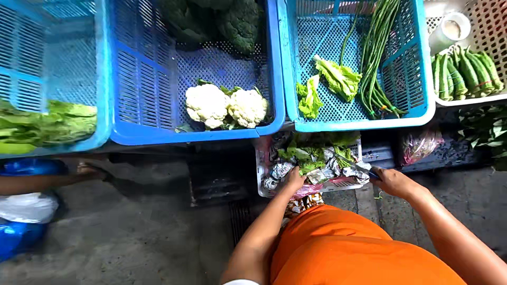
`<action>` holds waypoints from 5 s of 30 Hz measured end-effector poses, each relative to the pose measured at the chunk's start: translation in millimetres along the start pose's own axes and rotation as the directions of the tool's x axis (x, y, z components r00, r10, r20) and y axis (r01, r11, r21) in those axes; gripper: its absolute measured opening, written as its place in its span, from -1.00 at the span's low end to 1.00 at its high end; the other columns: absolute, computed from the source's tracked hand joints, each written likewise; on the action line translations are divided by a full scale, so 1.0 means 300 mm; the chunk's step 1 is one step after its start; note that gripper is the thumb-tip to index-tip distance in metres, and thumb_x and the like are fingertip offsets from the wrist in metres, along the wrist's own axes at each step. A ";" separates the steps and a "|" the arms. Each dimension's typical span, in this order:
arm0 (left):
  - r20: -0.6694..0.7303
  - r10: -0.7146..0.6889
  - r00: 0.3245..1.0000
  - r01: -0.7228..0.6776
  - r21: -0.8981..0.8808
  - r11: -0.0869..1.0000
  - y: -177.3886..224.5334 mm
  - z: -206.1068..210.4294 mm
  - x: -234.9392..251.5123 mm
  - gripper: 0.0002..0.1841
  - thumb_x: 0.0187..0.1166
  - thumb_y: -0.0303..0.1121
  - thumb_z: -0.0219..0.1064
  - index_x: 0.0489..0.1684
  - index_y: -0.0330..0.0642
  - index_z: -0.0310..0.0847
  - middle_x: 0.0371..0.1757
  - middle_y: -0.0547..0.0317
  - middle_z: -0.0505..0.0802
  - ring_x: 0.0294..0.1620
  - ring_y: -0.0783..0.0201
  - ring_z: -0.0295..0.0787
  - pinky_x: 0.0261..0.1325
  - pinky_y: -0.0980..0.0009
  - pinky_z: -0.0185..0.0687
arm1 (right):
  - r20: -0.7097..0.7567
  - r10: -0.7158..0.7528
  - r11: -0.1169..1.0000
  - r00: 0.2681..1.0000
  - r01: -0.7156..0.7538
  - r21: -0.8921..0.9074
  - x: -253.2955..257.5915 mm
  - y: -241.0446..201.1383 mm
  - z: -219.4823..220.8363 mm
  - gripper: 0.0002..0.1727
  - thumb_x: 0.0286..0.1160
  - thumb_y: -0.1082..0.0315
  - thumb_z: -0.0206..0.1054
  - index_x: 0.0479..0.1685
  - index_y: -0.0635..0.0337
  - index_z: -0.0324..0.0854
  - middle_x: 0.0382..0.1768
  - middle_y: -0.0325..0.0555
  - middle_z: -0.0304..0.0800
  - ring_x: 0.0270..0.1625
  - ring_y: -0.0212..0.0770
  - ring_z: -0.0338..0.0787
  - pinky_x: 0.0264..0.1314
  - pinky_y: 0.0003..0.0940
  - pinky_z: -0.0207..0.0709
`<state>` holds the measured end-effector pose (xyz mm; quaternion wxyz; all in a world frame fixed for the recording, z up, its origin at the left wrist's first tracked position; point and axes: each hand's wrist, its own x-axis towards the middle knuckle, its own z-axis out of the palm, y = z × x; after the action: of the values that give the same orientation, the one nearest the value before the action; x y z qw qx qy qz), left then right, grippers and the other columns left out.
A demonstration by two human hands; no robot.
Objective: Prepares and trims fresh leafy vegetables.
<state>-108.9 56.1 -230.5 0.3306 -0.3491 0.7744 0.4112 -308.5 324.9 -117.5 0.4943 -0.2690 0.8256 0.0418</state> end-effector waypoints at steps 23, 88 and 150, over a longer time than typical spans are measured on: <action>0.024 -0.339 0.940 0.272 -0.653 0.707 0.154 0.060 0.176 -0.53 0.77 -0.05 0.22 0.44 -0.20 0.55 0.02 -0.11 0.83 -0.18 0.14 0.76 -0.05 0.20 0.65 | -0.168 0.164 0.975 0.972 -0.134 0.178 -0.016 0.061 0.032 -0.53 0.79 0.07 0.12 0.52 0.10 0.51 0.18 0.27 0.78 0.30 0.30 0.75 0.36 0.38 0.50; 0.097 0.327 0.940 -0.043 -0.917 0.396 0.000 -0.187 -0.248 -0.73 0.34 -0.39 0.12 -0.02 -0.09 0.58 -0.25 0.21 0.90 -0.21 0.31 0.87 -0.12 0.28 0.83 | -0.156 -0.128 0.047 0.979 0.163 0.985 0.206 -0.354 0.155 -0.24 0.82 0.03 0.11 0.85 0.15 -0.11 0.40 0.22 0.61 0.24 0.06 0.80 0.19 0.03 0.76; -0.267 0.514 0.815 -0.506 -0.760 0.408 -0.008 -0.418 -0.564 -0.45 0.38 -0.50 0.38 0.42 -0.37 0.40 0.04 0.12 0.84 0.02 0.39 0.81 0.20 0.35 0.75 | -0.808 -0.589 0.667 -0.009 0.559 -0.492 -0.140 -0.720 -0.006 -0.78 0.59 0.24 0.32 -0.05 0.12 0.83 -0.21 0.00 0.87 -0.06 0.05 0.85 0.08 0.04 0.72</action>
<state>-44.3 -8.0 -40.8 -0.0015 -0.2048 0.5690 0.7964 -189.6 157.4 -38.9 -0.1186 -0.5565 0.7583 -0.3182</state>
